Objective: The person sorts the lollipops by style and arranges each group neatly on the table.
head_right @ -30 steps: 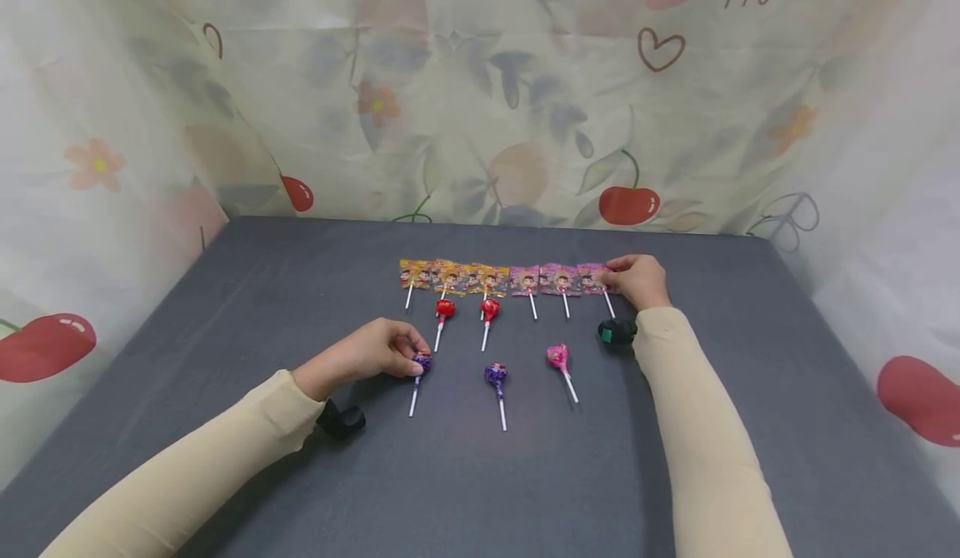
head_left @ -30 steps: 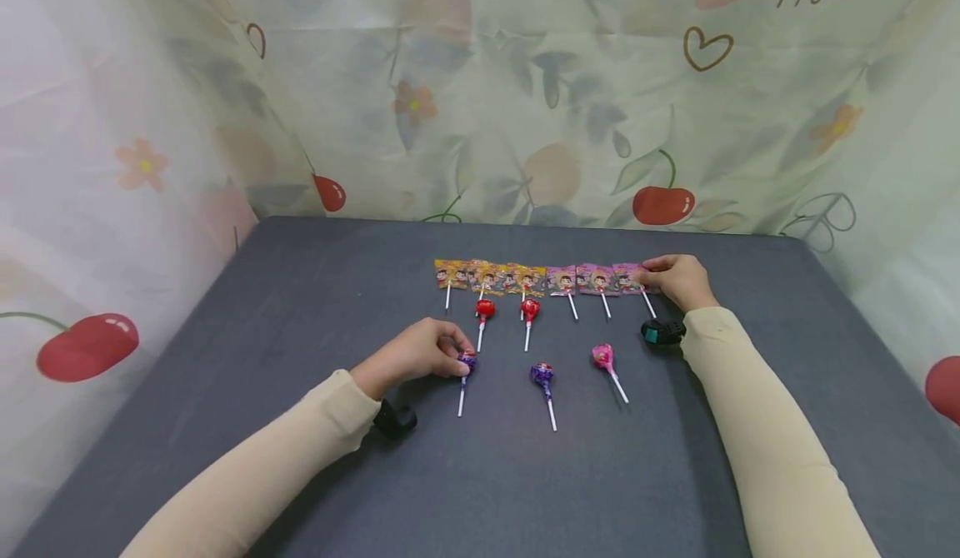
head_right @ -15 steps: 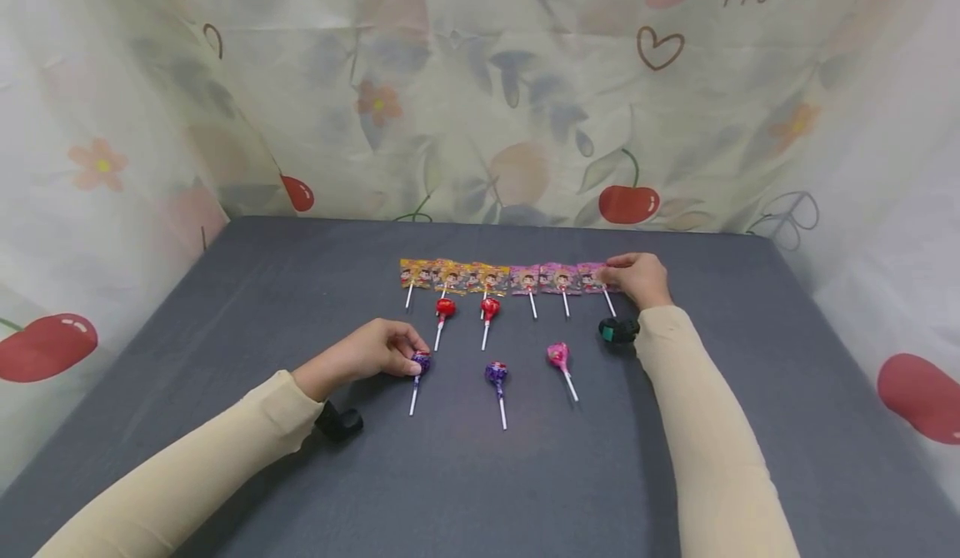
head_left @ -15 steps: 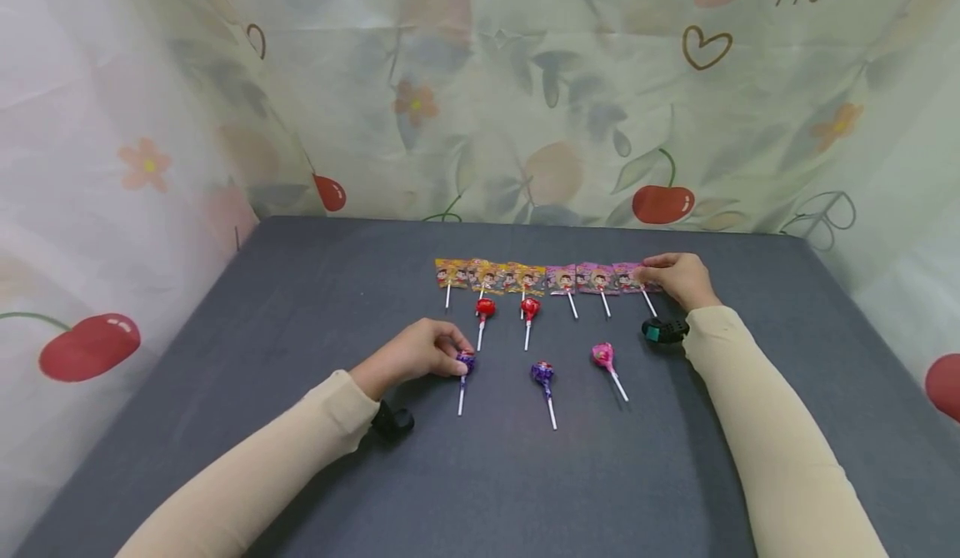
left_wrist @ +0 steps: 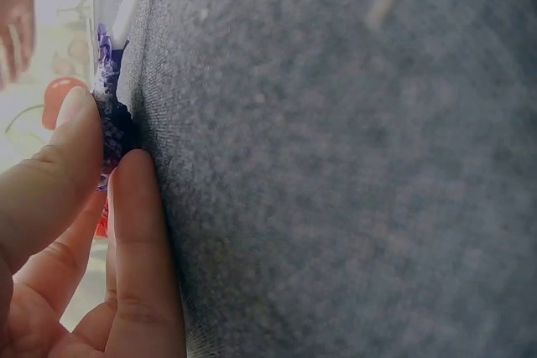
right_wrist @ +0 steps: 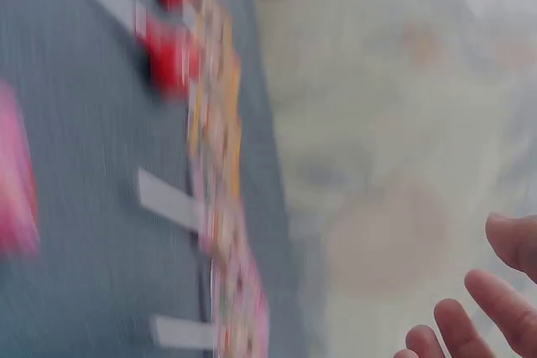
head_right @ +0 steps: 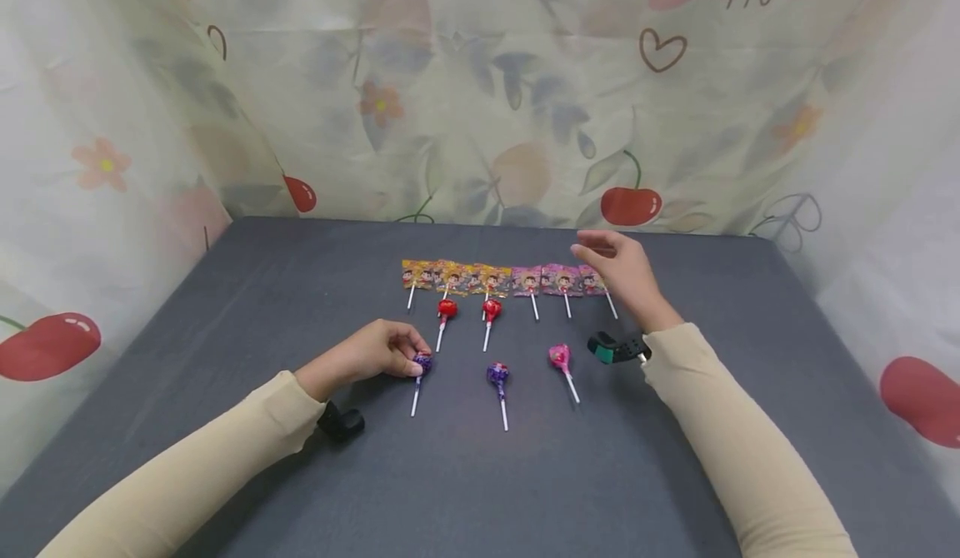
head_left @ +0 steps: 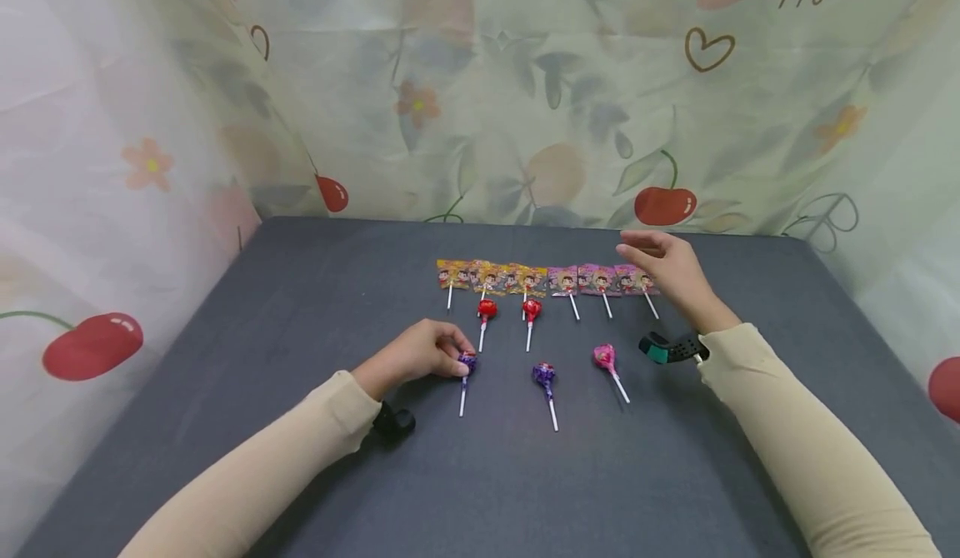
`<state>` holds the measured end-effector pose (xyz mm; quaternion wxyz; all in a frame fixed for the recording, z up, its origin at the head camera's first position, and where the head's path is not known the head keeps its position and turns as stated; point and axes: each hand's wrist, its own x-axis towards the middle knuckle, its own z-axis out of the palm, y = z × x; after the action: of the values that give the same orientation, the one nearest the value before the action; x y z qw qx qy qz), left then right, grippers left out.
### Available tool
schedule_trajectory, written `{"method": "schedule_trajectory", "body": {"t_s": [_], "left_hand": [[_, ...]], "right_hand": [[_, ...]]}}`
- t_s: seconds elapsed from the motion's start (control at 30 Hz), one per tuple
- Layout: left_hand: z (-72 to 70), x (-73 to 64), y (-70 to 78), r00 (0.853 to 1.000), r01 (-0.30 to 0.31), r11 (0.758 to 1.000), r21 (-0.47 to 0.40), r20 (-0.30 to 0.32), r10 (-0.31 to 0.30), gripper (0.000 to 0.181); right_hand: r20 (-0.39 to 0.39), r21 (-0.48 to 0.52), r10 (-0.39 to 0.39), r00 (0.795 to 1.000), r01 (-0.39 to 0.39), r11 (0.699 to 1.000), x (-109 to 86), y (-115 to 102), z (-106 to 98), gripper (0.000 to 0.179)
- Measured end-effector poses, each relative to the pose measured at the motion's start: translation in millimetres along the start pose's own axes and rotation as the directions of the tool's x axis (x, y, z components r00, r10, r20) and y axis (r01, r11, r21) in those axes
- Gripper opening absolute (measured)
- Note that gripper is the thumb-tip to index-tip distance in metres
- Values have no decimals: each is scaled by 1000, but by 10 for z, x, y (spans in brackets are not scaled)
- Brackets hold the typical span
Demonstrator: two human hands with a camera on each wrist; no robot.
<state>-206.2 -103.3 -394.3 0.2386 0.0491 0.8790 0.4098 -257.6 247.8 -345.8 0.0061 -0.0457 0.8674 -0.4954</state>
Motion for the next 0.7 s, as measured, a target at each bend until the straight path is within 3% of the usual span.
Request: {"method": "schedule_trajectory", "body": {"t_s": [0.23, 0.47, 0.7], "left_hand": [[8, 14, -18, 1000, -12, 1000, -8, 0, 12, 20], [11, 19, -25, 1000, -18, 1000, -12, 5, 18, 20], [6, 22, -35, 999, -34, 999, -10, 1, 34, 21]], "right_hand": [[98, 12, -85, 992, 84, 996, -406, -268, 326, 47], [224, 37, -123, 967, 118, 992, -709, -220, 679, 43], [309, 16, -119, 944, 120, 993, -824, -96, 917, 40]]}}
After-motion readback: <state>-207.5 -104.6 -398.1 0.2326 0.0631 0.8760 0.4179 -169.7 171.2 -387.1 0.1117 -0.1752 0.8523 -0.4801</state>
